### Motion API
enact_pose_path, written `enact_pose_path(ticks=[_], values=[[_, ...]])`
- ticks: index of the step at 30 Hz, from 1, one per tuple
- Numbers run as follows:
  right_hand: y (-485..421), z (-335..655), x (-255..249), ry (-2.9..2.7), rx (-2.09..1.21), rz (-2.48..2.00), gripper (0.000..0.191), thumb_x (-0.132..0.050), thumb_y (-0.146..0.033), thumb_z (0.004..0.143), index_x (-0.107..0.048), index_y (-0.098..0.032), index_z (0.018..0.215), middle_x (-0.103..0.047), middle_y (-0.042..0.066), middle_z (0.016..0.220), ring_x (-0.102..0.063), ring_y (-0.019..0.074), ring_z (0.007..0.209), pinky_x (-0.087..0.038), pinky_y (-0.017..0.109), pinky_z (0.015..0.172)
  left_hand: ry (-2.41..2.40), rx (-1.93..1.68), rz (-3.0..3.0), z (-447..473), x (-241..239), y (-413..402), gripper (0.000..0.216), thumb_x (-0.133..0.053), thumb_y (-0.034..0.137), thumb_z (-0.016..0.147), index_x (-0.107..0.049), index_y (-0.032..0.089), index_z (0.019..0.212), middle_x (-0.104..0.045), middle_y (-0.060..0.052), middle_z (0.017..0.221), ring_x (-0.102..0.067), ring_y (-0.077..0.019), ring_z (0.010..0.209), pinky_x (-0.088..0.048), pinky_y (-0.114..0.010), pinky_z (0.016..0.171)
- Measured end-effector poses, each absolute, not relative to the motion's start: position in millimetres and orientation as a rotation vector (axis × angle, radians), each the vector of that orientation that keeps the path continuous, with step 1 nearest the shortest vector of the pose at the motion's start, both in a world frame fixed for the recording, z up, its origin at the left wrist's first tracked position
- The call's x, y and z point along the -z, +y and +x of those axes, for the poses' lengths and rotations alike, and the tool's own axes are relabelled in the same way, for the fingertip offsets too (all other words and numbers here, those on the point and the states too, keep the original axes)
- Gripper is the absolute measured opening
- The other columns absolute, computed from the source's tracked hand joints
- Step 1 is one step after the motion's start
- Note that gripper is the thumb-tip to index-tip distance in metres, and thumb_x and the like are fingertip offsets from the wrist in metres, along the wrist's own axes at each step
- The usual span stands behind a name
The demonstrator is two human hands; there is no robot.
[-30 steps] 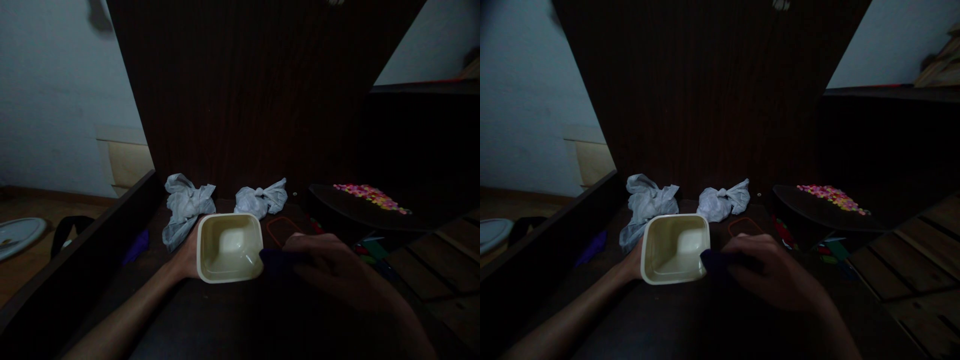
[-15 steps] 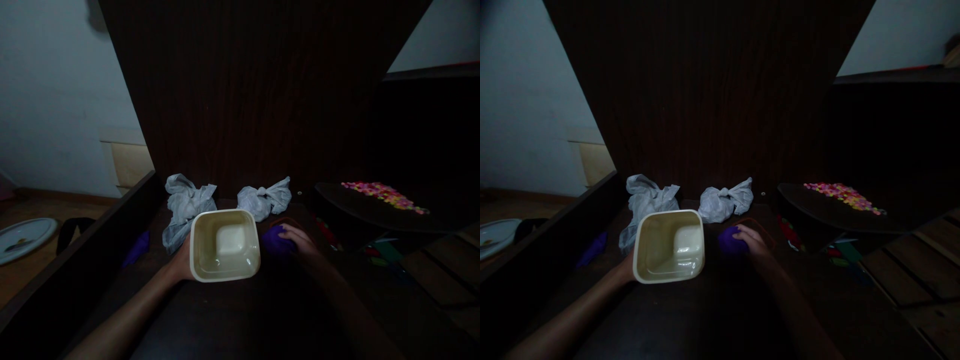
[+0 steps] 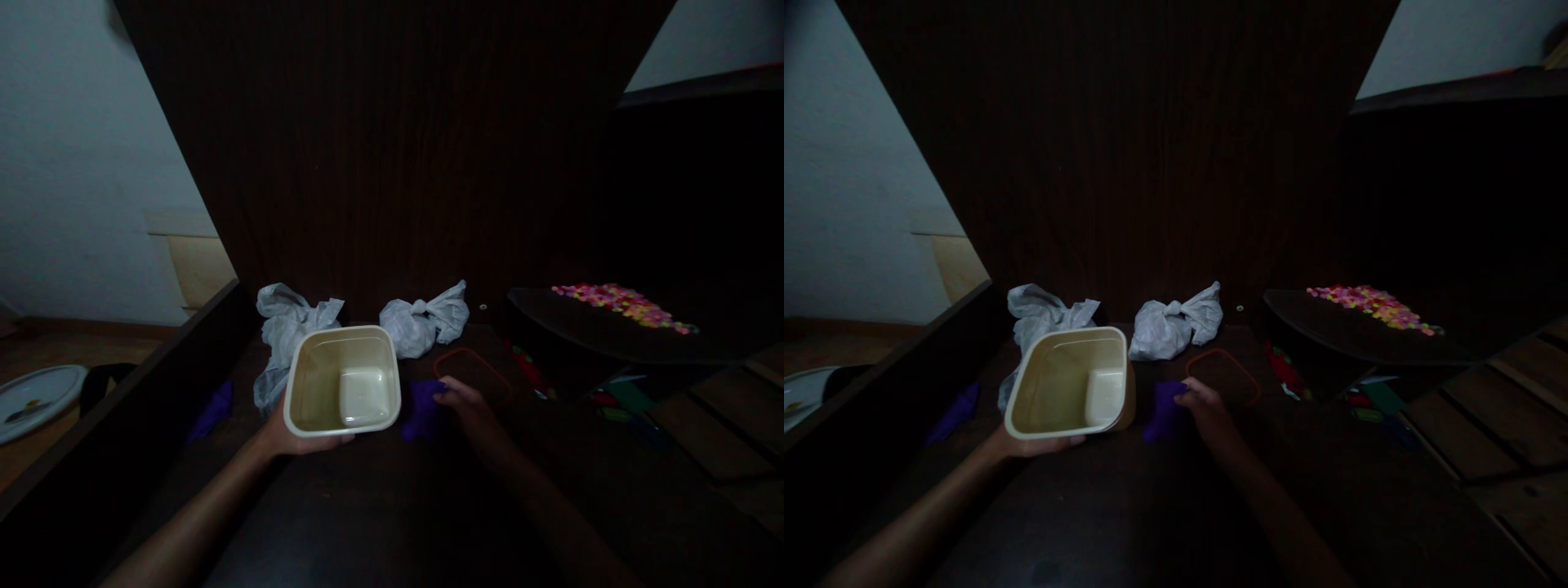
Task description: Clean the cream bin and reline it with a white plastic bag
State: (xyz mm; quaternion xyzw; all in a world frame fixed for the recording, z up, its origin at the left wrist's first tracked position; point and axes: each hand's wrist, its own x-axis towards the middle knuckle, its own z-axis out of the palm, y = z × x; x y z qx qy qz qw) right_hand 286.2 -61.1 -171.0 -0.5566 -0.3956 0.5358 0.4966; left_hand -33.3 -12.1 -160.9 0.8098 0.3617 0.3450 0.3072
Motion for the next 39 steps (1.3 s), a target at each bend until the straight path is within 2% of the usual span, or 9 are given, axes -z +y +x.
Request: enact_pose_path(ticks=[3, 6, 13, 16, 20, 23, 29, 35, 39], values=[[-61.7, 284.7, 172.5, -0.979, -1.259, -1.380, 0.018, -0.066, -0.037, 0.062, -0.058, -0.021, 0.065, -0.054, -0.005, 0.056, -0.049, 0.0139, 0.055, -0.036, 0.027, 0.056, 0.893, -0.887, 2.064, -29.0, 148.0, -17.1, 0.060, -0.083, 0.050, 0.064, -0.069, 0.020, 0.113, -0.077, -0.012, 0.114, -0.074, -0.0331, 0.104, -0.059, -0.051, 0.097], [-63.4, 282.6, 170.3, -0.982, -1.231, -1.378, 0.019, -0.066, -0.038, 0.062, -0.057, -0.021, 0.063, -0.054, -0.005, 0.057, -0.048, 0.0135, 0.056, -0.035, 0.027, 0.057, 0.888, -0.905, 1.967, -26.6, 139.4, -20.6, 0.060, -0.083, 0.049, 0.063, -0.069, 0.020, 0.113, -0.076, -0.012, 0.116, -0.073, -0.0333, 0.106, -0.060, -0.052, 0.095], [-66.5, 276.7, 164.2, -0.877, -1.362, -1.353, 0.020, -0.066, -0.037, 0.064, -0.055, -0.022, 0.072, -0.056, -0.005, 0.060, -0.050, 0.0136, 0.055, -0.038, 0.026, 0.055, 0.857, -0.924, 1.916, -23.5, 134.1, -22.1, 0.061, -0.085, 0.050, 0.058, -0.068, 0.016, 0.107, -0.072, -0.015, 0.119, -0.070, -0.0330, 0.110, -0.058, -0.051, 0.096], [-66.4, 274.4, 164.5, -0.972, -1.328, -1.419, 0.025, -0.069, -0.040, 0.066, -0.058, -0.023, 0.079, -0.060, -0.005, 0.063, -0.055, 0.0152, 0.057, -0.042, 0.027, 0.057, 0.851, -0.925, 1.893, -22.2, 135.0, -22.6, 0.070, -0.086, 0.053, 0.056, -0.066, 0.014, 0.111, -0.071, -0.017, 0.119, -0.070, -0.0326, 0.108, -0.058, -0.051, 0.095], [-68.1, 272.2, 168.6, -1.072, -1.221, -1.490, 0.044, -0.075, -0.045, 0.067, -0.057, -0.024, 0.102, -0.070, -0.002, 0.078, -0.064, 0.0195, 0.067, -0.047, 0.030, 0.061, 0.870, -0.909, 1.863, -20.4, 134.0, -24.4, 0.086, -0.086, 0.058, 0.055, -0.062, 0.015, 0.125, -0.070, -0.017, 0.120, -0.069, -0.0337, 0.109, -0.057, -0.053, 0.095], [-70.1, 274.1, 170.6, -1.182, -1.129, -1.493, 0.056, -0.081, -0.039, 0.063, -0.054, -0.025, 0.110, -0.073, 0.002, 0.087, -0.069, 0.0227, 0.075, -0.052, 0.034, 0.066, 0.851, -0.895, 1.850, -18.6, 130.6, -25.0, 0.084, -0.085, 0.057, 0.057, -0.061, 0.016, 0.126, -0.071, -0.017, 0.118, -0.069, -0.0352, 0.110, -0.058, -0.054, 0.095], [-72.7, 279.1, 163.9, -1.298, -1.221, -1.206, 0.064, -0.080, -0.040, 0.074, -0.051, -0.027, 0.130, -0.073, 0.009, 0.114, -0.071, 0.0264, 0.105, -0.055, 0.041, 0.090, 0.809, -0.899, 1.808, -15.1, 125.0, -24.6, 0.085, -0.086, 0.052, 0.058, -0.059, 0.017, 0.130, -0.069, -0.016, 0.126, -0.068, -0.0361, 0.112, -0.056, -0.052, 0.100], [-71.7, 277.5, 169.0, -1.373, -1.156, -1.296, 0.068, -0.078, -0.034, 0.073, -0.048, -0.023, 0.133, -0.072, 0.012, 0.118, -0.071, 0.0277, 0.106, -0.055, 0.045, 0.093, 0.836, -0.872, 1.777, -14.0, 125.0, -24.3, 0.093, -0.087, 0.053, 0.057, -0.054, 0.017, 0.136, -0.069, -0.017, 0.126, -0.069, -0.0349, 0.112, -0.055, -0.054, 0.101], [-69.1, 278.5, 175.5, -1.349, -1.114, -1.261, 0.069, -0.077, -0.032, 0.072, -0.048, -0.023, 0.133, -0.071, 0.014, 0.123, -0.069, 0.0283, 0.114, -0.053, 0.046, 0.099, 0.821, -0.852, 1.769, -13.3, 123.5, -24.7, 0.091, -0.086, 0.051, 0.059, -0.053, 0.017, 0.137, -0.069, -0.017, 0.128, -0.068, -0.0341, 0.115, -0.053, -0.054, 0.103]])
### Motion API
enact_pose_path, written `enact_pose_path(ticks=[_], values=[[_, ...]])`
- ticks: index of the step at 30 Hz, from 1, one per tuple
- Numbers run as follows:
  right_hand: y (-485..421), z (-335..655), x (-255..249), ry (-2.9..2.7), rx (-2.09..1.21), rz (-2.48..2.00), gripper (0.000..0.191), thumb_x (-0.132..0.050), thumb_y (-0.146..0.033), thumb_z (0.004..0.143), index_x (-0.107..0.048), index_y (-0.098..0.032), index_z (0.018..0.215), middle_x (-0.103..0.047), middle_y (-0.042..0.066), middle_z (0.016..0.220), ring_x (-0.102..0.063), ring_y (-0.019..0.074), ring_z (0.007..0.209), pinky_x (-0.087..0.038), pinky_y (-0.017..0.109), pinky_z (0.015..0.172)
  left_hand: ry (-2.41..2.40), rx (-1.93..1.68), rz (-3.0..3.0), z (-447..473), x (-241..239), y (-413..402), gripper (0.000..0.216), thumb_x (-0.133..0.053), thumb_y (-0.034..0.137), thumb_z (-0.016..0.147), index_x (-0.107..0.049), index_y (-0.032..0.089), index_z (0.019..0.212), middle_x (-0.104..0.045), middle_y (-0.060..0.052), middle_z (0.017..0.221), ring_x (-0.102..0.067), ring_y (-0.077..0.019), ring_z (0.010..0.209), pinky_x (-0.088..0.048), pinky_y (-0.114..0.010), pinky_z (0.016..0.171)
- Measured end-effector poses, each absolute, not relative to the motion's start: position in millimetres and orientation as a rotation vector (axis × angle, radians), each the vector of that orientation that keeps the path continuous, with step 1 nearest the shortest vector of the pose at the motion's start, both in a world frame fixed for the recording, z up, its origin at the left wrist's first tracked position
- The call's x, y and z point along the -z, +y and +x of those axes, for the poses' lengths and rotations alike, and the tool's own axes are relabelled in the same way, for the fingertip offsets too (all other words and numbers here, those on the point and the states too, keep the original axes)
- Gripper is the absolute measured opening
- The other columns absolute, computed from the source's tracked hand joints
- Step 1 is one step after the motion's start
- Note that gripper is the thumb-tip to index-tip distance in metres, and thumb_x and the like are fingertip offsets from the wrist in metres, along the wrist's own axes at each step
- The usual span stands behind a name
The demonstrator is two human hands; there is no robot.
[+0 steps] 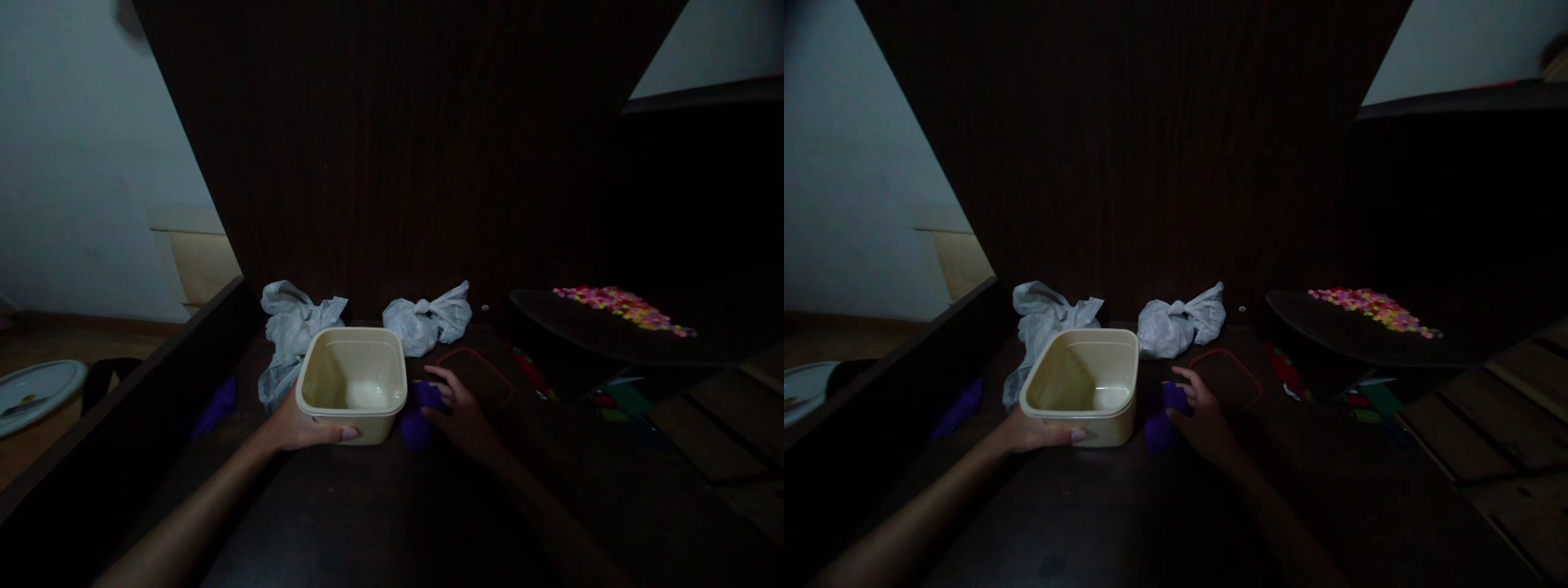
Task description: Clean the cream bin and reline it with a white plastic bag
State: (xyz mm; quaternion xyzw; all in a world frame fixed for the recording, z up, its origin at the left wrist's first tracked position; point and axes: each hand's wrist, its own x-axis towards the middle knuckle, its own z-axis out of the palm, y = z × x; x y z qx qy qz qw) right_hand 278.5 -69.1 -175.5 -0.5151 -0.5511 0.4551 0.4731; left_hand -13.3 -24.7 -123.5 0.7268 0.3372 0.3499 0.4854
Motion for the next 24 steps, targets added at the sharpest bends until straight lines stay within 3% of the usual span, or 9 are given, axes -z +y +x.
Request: enact_pose_path(ticks=[10, 19, 24], values=[[-68.5, 278.6, 174.4, -1.424, -0.919, -1.344, 0.060, -0.069, -0.025, 0.071, -0.051, -0.022, 0.129, -0.070, 0.013, 0.121, -0.067, 0.0260, 0.117, -0.049, 0.047, 0.106, 0.859, -0.867, 1.793, -14.7, 127.5, -23.6, 0.089, -0.085, 0.052, 0.059, -0.054, 0.017, 0.135, -0.069, -0.017, 0.127, -0.068, -0.0337, 0.114, -0.055, -0.054, 0.102], [-69.4, 279.1, 171.4, -1.449, -0.845, -1.401, 0.057, -0.068, -0.024, 0.071, -0.053, -0.023, 0.126, -0.073, 0.006, 0.100, -0.071, 0.0234, 0.097, -0.055, 0.043, 0.094, 0.845, -0.913, 1.820, -15.2, 131.2, -22.0, 0.084, -0.086, 0.044, 0.058, -0.054, 0.016, 0.131, -0.071, -0.016, 0.122, -0.070, -0.0331, 0.109, -0.056, -0.052, 0.100], [-67.5, 279.1, 174.9, -1.435, -0.845, -1.447, 0.049, -0.069, -0.026, 0.071, -0.058, -0.025, 0.118, -0.071, 0.000, 0.085, -0.069, 0.0195, 0.079, -0.057, 0.038, 0.082, 0.867, -0.913, 1.839, -13.2, 127.4, -23.1, 0.089, -0.086, 0.050, 0.059, -0.054, 0.016, 0.134, -0.069, -0.017, 0.126, -0.069, -0.0334, 0.112, -0.054, -0.053, 0.103]])
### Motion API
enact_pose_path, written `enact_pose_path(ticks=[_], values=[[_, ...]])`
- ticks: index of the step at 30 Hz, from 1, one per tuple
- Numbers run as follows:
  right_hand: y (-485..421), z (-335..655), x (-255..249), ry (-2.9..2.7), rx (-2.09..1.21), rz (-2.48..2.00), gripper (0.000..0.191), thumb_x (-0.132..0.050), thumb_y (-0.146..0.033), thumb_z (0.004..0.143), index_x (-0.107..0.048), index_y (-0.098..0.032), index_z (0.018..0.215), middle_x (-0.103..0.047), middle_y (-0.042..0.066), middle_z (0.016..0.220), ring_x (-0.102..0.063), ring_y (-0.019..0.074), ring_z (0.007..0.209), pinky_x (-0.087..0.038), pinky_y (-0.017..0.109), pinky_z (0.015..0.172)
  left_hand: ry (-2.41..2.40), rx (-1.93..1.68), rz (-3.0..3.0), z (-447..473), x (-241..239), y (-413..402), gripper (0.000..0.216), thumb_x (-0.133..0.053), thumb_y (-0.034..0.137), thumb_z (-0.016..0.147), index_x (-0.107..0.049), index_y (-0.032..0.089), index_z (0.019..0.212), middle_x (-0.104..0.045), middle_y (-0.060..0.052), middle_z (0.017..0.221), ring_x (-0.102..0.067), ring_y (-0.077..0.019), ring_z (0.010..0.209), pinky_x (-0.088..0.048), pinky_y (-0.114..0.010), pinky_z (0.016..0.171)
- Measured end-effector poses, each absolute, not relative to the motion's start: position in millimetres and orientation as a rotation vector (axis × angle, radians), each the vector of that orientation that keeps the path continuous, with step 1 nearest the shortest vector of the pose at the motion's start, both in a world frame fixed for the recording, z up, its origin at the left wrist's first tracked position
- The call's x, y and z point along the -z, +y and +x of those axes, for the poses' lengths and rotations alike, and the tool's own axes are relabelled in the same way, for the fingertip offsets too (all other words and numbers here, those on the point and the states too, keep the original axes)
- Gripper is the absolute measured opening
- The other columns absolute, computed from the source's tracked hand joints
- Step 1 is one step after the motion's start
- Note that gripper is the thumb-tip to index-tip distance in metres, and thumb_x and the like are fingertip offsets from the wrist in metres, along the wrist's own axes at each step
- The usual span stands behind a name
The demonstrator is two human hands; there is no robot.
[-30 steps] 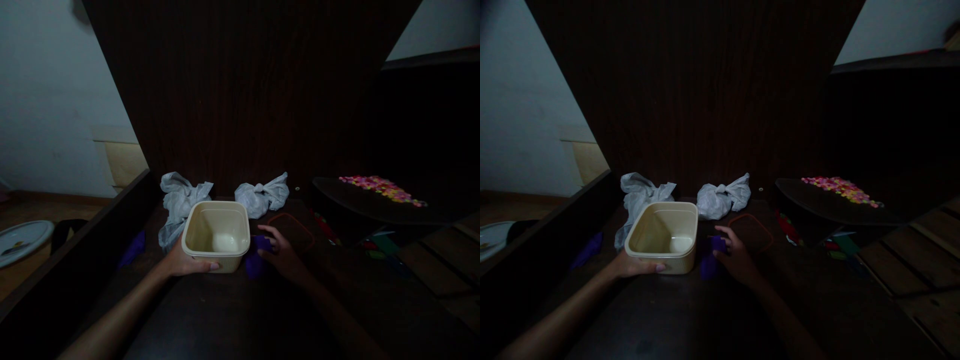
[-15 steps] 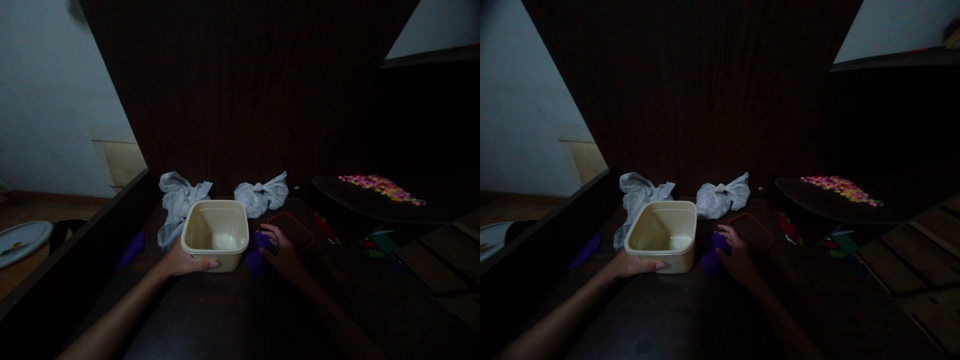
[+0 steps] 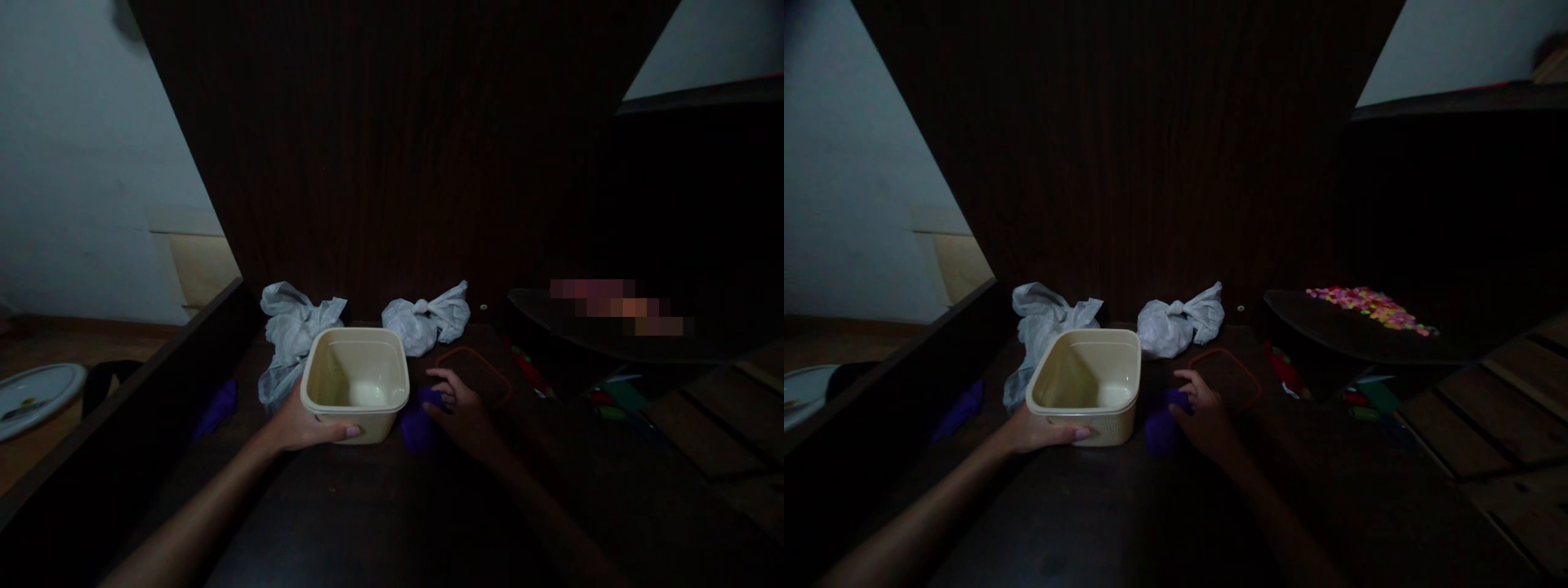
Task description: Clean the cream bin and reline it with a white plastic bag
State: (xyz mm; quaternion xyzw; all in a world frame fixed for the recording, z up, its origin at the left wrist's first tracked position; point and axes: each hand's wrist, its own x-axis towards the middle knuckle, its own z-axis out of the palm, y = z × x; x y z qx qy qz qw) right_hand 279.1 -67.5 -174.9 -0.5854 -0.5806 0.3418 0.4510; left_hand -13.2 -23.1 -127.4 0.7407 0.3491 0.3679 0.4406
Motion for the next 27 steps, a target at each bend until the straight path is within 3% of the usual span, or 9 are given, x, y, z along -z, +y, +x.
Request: enact_pose_path(ticks=[9, 14, 20, 22, 24, 27], values=[[-67.1, 281.9, 173.7, -1.416, -0.940, -1.375, 0.049, -0.069, -0.028, 0.073, -0.060, -0.024, 0.121, -0.071, 0.001, 0.091, -0.070, 0.0191, 0.084, -0.056, 0.034, 0.080, 0.897, -0.944, 1.964, -9.1, 129.2, -24.0, 0.077, -0.083, 0.047, 0.064, -0.056, 0.016, 0.129, -0.068, -0.016, 0.128, -0.064, -0.0318, 0.121, -0.048, -0.052, 0.110], [-72.8, 288.9, 160.6, -1.361, -1.100, -1.339, 0.059, -0.073, -0.029, 0.071, -0.056, -0.022, 0.127, -0.071, 0.001, 0.090, -0.068, 0.0177, 0.079, -0.051, 0.028, 0.070, 0.968, -0.945, 1.995, -6.3, 133.1, -23.5, 0.074, -0.084, 0.054, 0.064, -0.060, 0.014, 0.121, -0.072, -0.015, 0.112, -0.068, -0.0324, 0.114, -0.046, -0.055, 0.111], [-104.0, 295.2, 125.9, -1.432, -1.201, -1.351, 0.059, -0.077, -0.033, 0.075, -0.052, -0.024, 0.129, -0.073, 0.002, 0.093, -0.070, 0.0210, 0.085, -0.051, 0.031, 0.074, 1.089, -0.880, 2.223, -29.8, 110.7, -33.9, 0.096, -0.084, 0.060, 0.063, -0.052, 0.013, 0.140, -0.060, -0.020, 0.139, -0.051, -0.0388, 0.136, -0.037, -0.057, 0.118], [-118.0, 290.2, 120.0, -1.476, -1.196, -1.358, 0.055, -0.077, -0.033, 0.076, -0.054, -0.025, 0.126, -0.075, 0.004, 0.096, -0.071, 0.0232, 0.091, -0.051, 0.034, 0.080, 1.226, -0.803, 2.259, -46.3, 99.0, -46.2, 0.082, -0.079, 0.059, 0.071, -0.057, 0.016, 0.138, -0.062, -0.018, 0.139, -0.059, -0.0376, 0.129, -0.044, -0.054, 0.113], [-132.0, 277.6, 120.8, -1.490, -1.225, -1.313, 0.050, -0.077, -0.032, 0.077, -0.056, -0.025, 0.122, -0.077, 0.005, 0.099, -0.071, 0.0246, 0.097, -0.051, 0.036, 0.085, 1.372, -0.788, 2.185, -62.6, 92.7, -64.5, 0.060, -0.069, 0.060, 0.081, -0.067, 0.018, 0.125, -0.071, -0.014, 0.125, -0.068, -0.0347, 0.115, -0.052, -0.049, 0.104], [-150.5, 244.3, 131.3, -1.441, -1.346, -1.199, 0.041, -0.073, -0.029, 0.079, -0.057, -0.024, 0.117, -0.078, 0.006, 0.099, -0.072, 0.0246, 0.094, -0.052, 0.036, 0.083, 1.411, -0.823, 2.033, -77.2, 98.7, -100.7, 0.050, -0.060, 0.059, 0.088, -0.070, 0.022, 0.120, -0.077, -0.009, 0.112, -0.072, -0.0294, 0.104, -0.057, -0.042, 0.097]])
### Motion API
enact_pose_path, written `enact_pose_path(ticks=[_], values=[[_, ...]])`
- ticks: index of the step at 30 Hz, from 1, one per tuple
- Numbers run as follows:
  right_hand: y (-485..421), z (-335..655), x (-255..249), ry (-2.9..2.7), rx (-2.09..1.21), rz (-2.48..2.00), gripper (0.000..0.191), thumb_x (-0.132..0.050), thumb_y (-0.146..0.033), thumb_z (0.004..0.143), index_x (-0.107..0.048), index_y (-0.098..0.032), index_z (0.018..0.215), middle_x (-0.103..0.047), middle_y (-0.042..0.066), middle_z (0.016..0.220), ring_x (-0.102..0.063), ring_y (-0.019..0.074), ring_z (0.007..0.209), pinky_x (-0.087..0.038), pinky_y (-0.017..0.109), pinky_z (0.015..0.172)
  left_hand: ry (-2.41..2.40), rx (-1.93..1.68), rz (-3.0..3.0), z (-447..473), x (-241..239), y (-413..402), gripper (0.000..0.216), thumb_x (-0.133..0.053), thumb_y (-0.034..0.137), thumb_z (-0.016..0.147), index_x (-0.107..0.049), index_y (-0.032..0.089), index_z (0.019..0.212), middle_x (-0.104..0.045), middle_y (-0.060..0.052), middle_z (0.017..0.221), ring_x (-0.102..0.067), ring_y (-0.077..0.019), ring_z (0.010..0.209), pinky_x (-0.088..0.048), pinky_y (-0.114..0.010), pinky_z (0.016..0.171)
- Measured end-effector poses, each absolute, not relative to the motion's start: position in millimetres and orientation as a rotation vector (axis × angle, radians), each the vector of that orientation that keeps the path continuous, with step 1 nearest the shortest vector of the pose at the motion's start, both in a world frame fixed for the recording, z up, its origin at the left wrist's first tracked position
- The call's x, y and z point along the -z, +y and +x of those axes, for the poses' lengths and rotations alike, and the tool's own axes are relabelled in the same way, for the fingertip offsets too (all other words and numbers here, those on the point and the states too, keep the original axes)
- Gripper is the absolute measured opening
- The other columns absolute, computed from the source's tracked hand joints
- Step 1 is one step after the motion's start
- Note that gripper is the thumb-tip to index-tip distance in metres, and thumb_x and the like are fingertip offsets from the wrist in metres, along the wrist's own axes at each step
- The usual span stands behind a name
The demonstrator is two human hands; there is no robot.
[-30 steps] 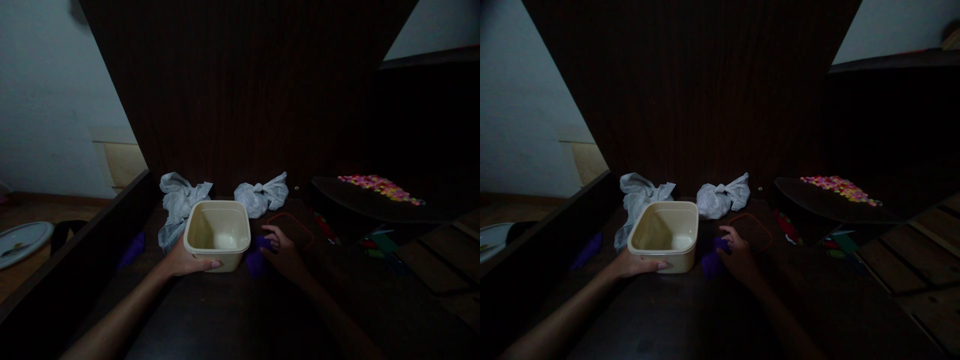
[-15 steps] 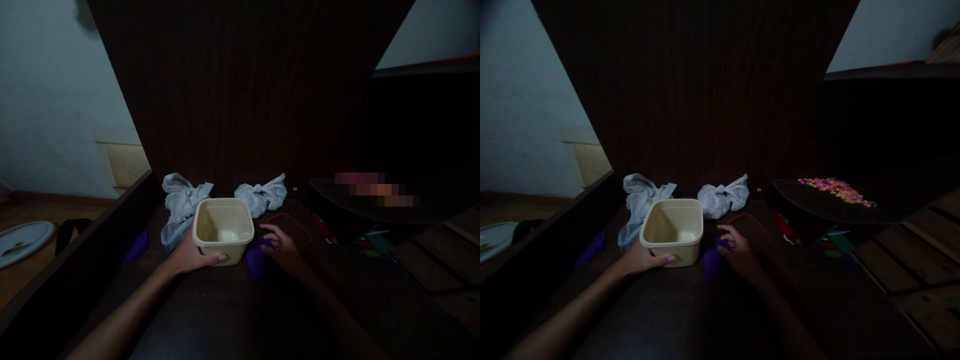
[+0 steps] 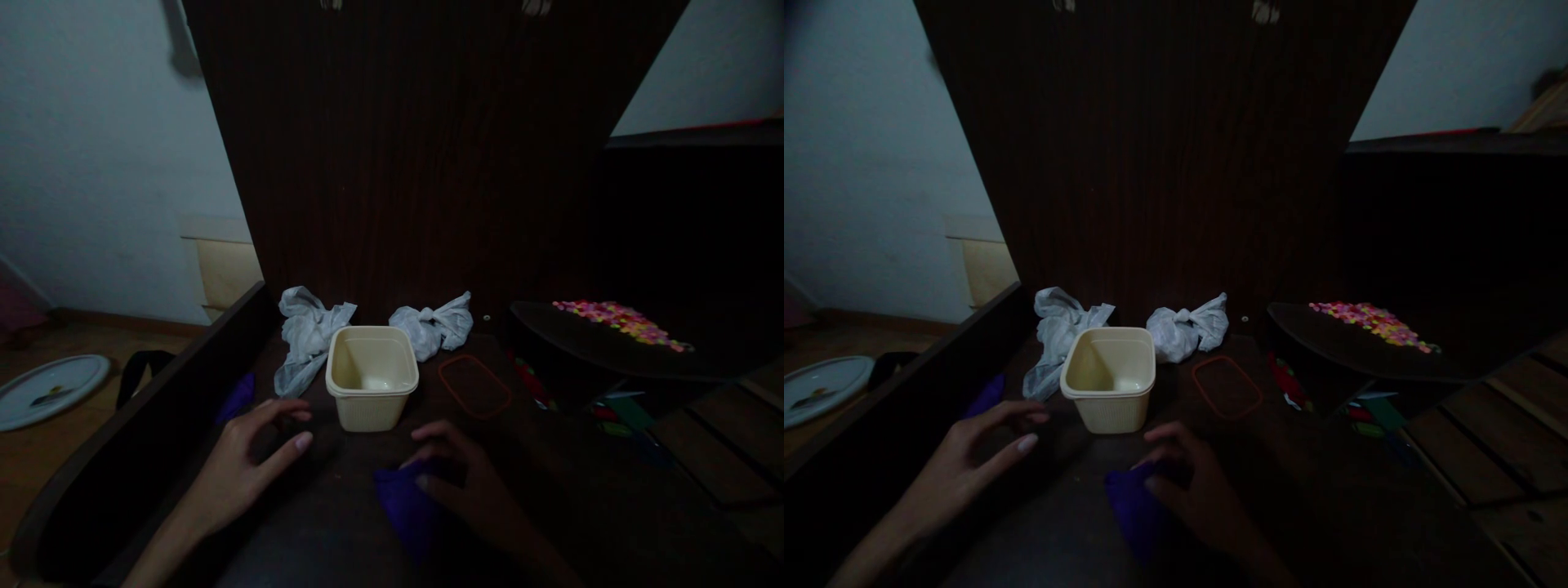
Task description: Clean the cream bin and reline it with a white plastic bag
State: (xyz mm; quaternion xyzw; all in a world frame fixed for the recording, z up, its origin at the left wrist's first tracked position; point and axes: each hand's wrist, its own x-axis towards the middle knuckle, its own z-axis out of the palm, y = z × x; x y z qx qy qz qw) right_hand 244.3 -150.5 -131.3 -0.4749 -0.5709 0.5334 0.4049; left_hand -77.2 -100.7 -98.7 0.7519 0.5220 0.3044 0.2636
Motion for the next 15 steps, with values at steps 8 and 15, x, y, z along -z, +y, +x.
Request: enact_pose_path(ticks=[8, 15], values=[[-165.6, 158.9, 159.2, -1.392, -1.310, -1.116, 0.036, -0.068, -0.026, 0.082, -0.061, -0.022, 0.117, -0.077, 0.008, 0.100, -0.073, 0.0239, 0.096, -0.053, 0.035, 0.086, 1.316, -0.671, 1.895, -59.7, 130.4, -154.4, 0.036, -0.069, 0.057, 0.080, -0.080, 0.027, 0.098, -0.080, -0.004, 0.097, -0.073, -0.0248, 0.092, -0.060, -0.030, 0.084], [-169.8, 186.9, 180.0, -1.503, -1.112, -1.306, 0.027, -0.062, -0.034, 0.091, -0.066, -0.022, 0.114, -0.077, 0.013, 0.111, -0.073, 0.0259, 0.099, -0.054, 0.038, 0.086, 1.538, -0.883, 1.768, -113.0, 102.2, -115.5, 0.047, -0.060, 0.062, 0.086, -0.073, 0.022, 0.108, -0.078, -0.005, 0.090, -0.072, -0.0240, 0.078, -0.059, -0.028, 0.066]])
